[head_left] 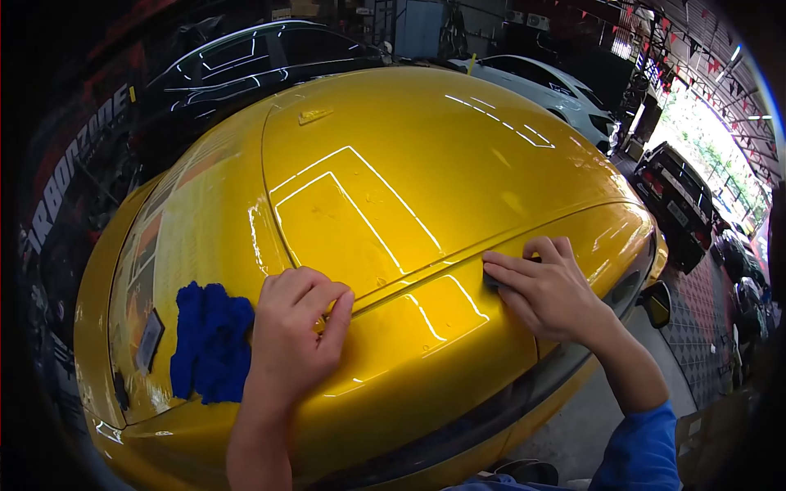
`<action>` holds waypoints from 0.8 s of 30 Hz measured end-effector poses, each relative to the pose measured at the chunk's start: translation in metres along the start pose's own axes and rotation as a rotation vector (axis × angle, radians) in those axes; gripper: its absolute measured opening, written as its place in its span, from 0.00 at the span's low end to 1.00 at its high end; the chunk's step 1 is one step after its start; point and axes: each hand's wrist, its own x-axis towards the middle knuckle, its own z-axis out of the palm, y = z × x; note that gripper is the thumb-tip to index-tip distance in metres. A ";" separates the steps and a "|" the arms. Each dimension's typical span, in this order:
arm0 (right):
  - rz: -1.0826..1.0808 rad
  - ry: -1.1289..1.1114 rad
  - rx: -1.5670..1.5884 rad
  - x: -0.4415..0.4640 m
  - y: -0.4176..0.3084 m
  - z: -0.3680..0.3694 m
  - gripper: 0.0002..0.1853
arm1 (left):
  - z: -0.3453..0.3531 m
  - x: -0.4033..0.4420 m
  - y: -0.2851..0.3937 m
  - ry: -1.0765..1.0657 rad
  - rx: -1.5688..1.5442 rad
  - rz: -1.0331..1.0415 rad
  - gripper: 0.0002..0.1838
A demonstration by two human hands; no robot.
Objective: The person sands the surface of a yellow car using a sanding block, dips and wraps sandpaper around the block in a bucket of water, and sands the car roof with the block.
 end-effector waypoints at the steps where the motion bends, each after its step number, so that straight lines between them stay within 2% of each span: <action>1: -0.021 0.013 -0.046 -0.002 -0.003 -0.001 0.22 | 0.000 -0.001 0.000 -0.013 0.000 -0.007 0.02; 13: -0.027 -0.031 0.061 -0.015 -0.010 -0.001 0.21 | -0.006 0.000 -0.004 0.014 0.030 -0.009 0.01; 24: -0.076 0.021 -0.007 -0.005 -0.013 0.003 0.21 | -0.003 -0.001 -0.002 -0.016 0.017 0.005 0.02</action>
